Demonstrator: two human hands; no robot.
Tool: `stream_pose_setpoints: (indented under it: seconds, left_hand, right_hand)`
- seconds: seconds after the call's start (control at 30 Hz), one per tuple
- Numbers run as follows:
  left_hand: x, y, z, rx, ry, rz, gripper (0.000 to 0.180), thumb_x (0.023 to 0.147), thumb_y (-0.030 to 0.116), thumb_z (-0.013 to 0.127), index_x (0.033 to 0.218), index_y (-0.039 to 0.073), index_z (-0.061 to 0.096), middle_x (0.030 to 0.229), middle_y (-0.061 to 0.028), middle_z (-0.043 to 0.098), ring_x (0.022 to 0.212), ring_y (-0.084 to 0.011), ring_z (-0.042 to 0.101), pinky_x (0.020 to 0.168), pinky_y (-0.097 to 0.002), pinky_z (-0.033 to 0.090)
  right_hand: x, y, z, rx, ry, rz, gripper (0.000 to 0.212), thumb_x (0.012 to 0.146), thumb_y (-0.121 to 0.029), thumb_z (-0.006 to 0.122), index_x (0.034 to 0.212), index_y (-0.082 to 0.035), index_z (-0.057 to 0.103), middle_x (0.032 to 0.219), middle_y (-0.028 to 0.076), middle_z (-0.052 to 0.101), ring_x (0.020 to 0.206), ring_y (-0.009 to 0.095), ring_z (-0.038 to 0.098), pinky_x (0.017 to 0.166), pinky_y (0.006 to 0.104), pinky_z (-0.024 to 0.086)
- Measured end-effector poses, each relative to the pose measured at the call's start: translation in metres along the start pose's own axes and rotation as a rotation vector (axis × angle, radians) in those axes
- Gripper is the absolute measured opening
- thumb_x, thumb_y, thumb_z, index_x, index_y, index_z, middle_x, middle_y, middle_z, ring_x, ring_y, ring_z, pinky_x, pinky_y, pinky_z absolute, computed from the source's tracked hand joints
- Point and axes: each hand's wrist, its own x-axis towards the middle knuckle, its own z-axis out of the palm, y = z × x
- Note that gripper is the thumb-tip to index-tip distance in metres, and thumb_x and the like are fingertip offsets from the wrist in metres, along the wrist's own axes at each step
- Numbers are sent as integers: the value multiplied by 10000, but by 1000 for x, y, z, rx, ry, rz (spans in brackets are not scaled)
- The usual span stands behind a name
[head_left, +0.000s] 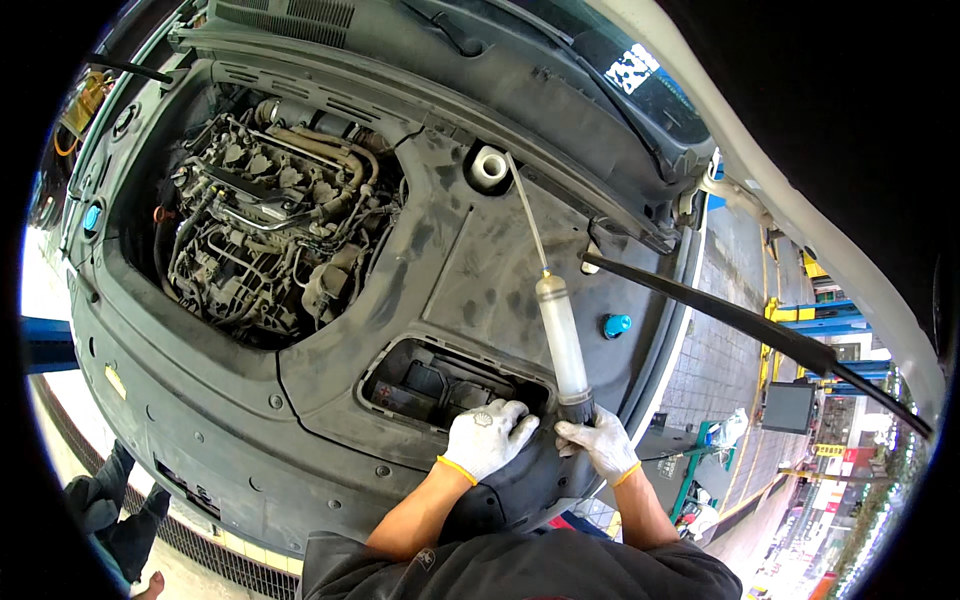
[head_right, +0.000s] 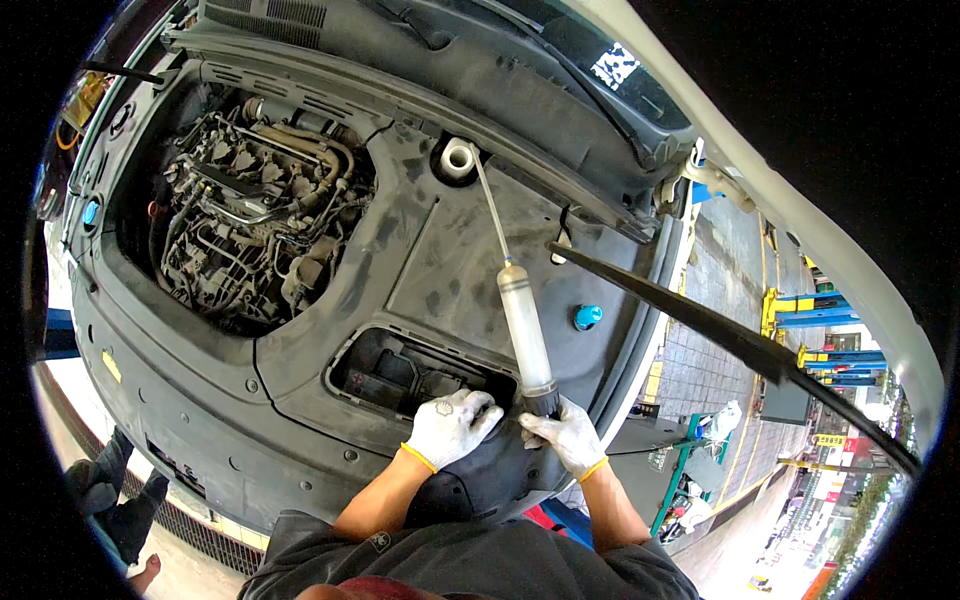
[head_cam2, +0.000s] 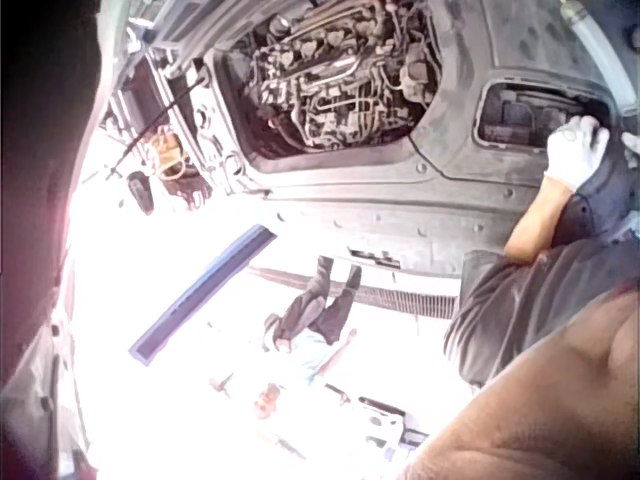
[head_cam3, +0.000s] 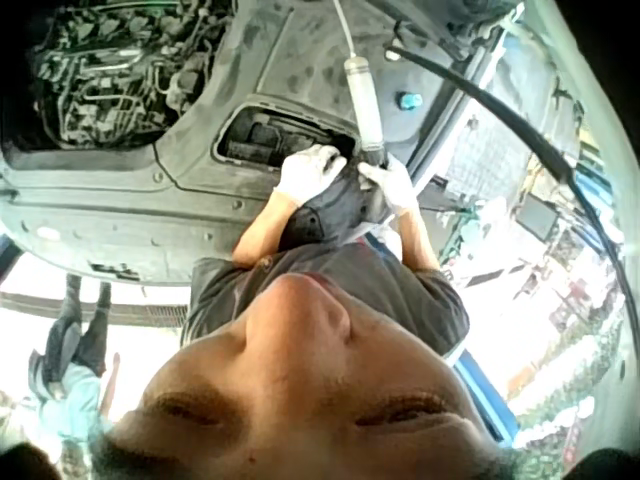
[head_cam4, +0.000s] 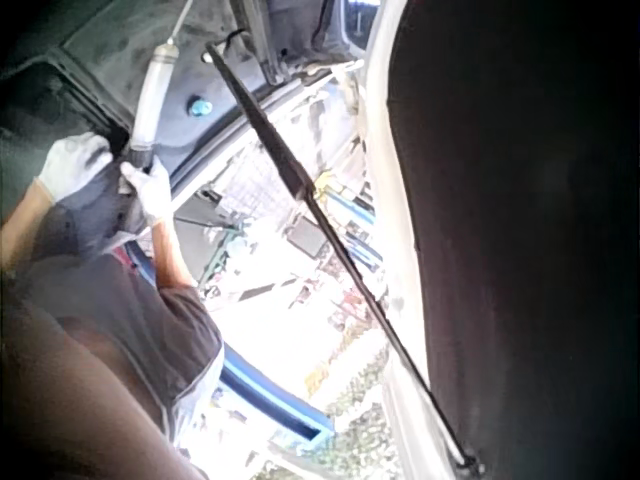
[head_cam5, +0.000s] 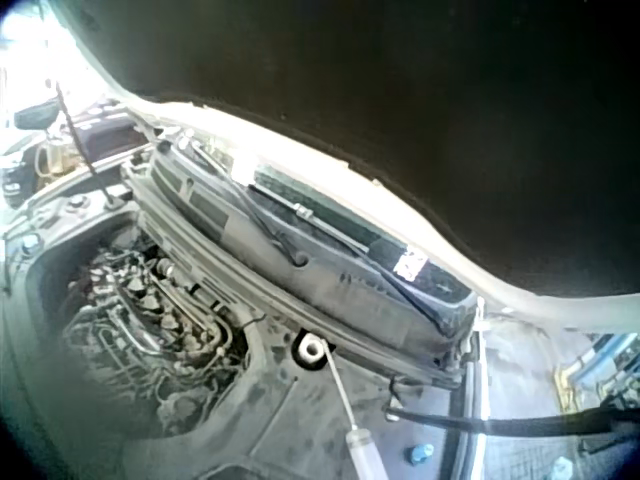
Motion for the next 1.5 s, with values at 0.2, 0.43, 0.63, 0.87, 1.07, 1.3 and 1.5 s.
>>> stream_pose_setpoints:
  seconds: [0.2, 0.43, 0.63, 0.87, 1.07, 1.3, 1.5]
  left_hand:
    - [1, 0, -2, 36, -31, -6, 310, 985, 434, 626, 1015, 144, 734, 912, -105, 739, 810, -312, 729, 705, -424, 582]
    - [3, -8, 5, -25, 19, 53, 347, 1004, 451, 584, 1019, 132, 717, 953, -112, 742, 860, -316, 727, 744, -432, 575]
    - [18, 19, -8, -442, -20, -49, 468, 1036, 473, 556, 1268, 79, 653, 1192, -144, 712, 1110, -286, 683, 958, -381, 518]
    - [70, 103, -45, -1609, -219, -126, 546, 1065, 525, 513, 1368, 76, 587, 1259, -78, 675, 1135, -184, 646, 969, -341, 530]
    - [120, 142, -96, -2074, -270, -4, 445, 1090, 513, 457, 1261, 134, 614, 1089, -31, 709, 948, -186, 699, 876, -372, 593]
    - [152, 137, -115, -2233, -58, 112, 408, 1074, 484, 507, 1238, 126, 612, 1211, -96, 706, 1077, -236, 705, 958, -411, 591]
    - [190, 137, -121, -2309, 1, 165, 476, 1067, 542, 481, 1295, 138, 587, 1232, -109, 694, 1119, -283, 682, 972, -456, 558]
  right_hand:
    - [-7, -7, 1, -17, -12, -25, 265, 915, -124, 788, 1099, 5, 647, 832, 61, 682, 678, 141, 646, 635, 304, 563]
    - [-8, -8, 6, -82, 54, -43, 277, 912, -167, 795, 1040, 18, 634, 798, 84, 684, 643, 153, 656, 607, 308, 570]
    - [-21, -23, 13, -378, 333, -293, 430, 879, -228, 796, 1172, 0, 578, 782, 90, 669, 637, 161, 662, 584, 319, 557]
    - [-72, -107, 51, -1010, 801, -957, 467, 853, -326, 796, 1208, -109, 583, 914, 139, 726, 792, 340, 734, 726, 435, 587]
    - [-87, -204, 72, -1471, 817, -1144, 343, 899, -272, 724, 1167, -140, 557, 1035, 144, 661, 924, 381, 698, 796, 482, 562]
    - [-76, -274, 106, -1702, 659, -1225, 234, 925, -165, 634, 1151, -122, 597, 1163, 179, 672, 1049, 410, 694, 908, 490, 559]
    - [-39, -292, 120, -1751, 711, -1122, 291, 963, -189, 580, 1239, -104, 537, 1232, 197, 655, 1126, 420, 663, 938, 513, 541]
